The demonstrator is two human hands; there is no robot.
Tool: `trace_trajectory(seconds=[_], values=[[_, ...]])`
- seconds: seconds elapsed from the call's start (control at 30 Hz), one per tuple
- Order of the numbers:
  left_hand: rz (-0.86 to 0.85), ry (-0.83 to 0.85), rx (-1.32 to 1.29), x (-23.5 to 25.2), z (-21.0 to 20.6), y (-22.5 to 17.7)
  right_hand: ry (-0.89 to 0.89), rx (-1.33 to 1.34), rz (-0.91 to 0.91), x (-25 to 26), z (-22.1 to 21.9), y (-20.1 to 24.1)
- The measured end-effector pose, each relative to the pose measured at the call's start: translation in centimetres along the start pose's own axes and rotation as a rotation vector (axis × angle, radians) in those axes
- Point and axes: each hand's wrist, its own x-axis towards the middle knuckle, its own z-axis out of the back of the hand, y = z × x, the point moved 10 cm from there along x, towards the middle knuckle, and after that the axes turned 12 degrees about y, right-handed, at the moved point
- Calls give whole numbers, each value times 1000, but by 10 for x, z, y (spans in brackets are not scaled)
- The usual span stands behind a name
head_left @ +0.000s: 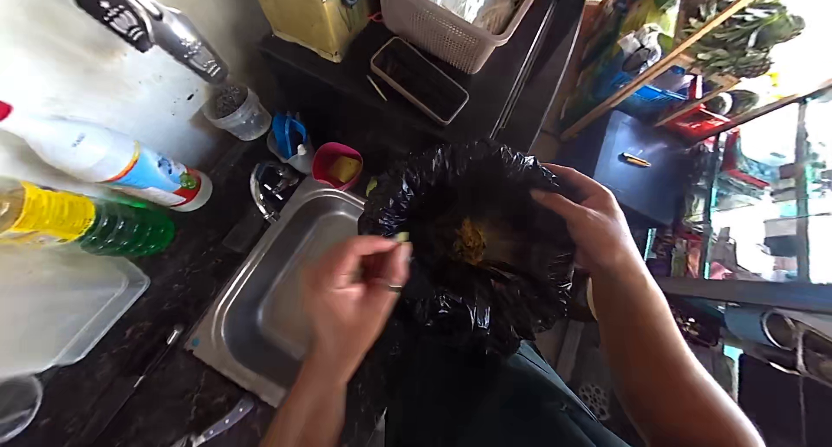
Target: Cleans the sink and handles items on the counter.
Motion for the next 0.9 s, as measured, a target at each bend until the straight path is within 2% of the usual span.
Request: trace_trajectory(seconds=[0.07, 0.13, 0.17, 0.27, 0.3, 0.4, 0.43, 0.47, 0.53, 0.57, 0.63, 0.7, 0.73, 0.8, 0.83, 0.9], values=[[14, 203, 266, 8, -57, -19, 14, -11, -9, 2, 1, -2], [66, 439, 467, 10, -103, -19, 24, -17, -1, 4, -1, -1], [42, 470, 459, 11, -112, -23, 24, -14, 7, 4, -1, 1], [-165, 304, 296, 15, -105, -51, 6, 4, 25, 5, 1, 2], [-200, 307, 281, 16, -107, -56, 7, 5, 27, 6, 1, 1], [-79, 604, 411, 19, -138, -40, 9, -15, 16, 5, -2, 0], [-73, 629, 424, 19, -136, -38, 9, -30, 12, 5, -2, 1], [-88, 571, 362, 20, -122, -41, 14, -41, 13, 5, -1, 3], [-134, 319, 106, 12, -70, -42, 20, -44, 23, 4, 1, 4], [-141, 180, 6, 2, -44, -29, 21, -43, 22, 2, 2, 4], [-84, -69, -73, -25, -4, 31, 12, -48, 24, -1, 5, 3], [154, -245, -30, -58, 20, 132, -1, -70, 35, -3, 6, 3], [343, -267, 0, -72, 29, 190, -4, -80, 41, -4, 6, 3], [714, -205, 86, -91, 56, 289, -4, -98, 48, -7, 8, -1], [839, -164, 153, -92, 72, 322, -7, -111, 45, -9, 9, -3], [930, -119, 297, -73, 103, 358, -12, -147, 40, -13, 10, -4]])
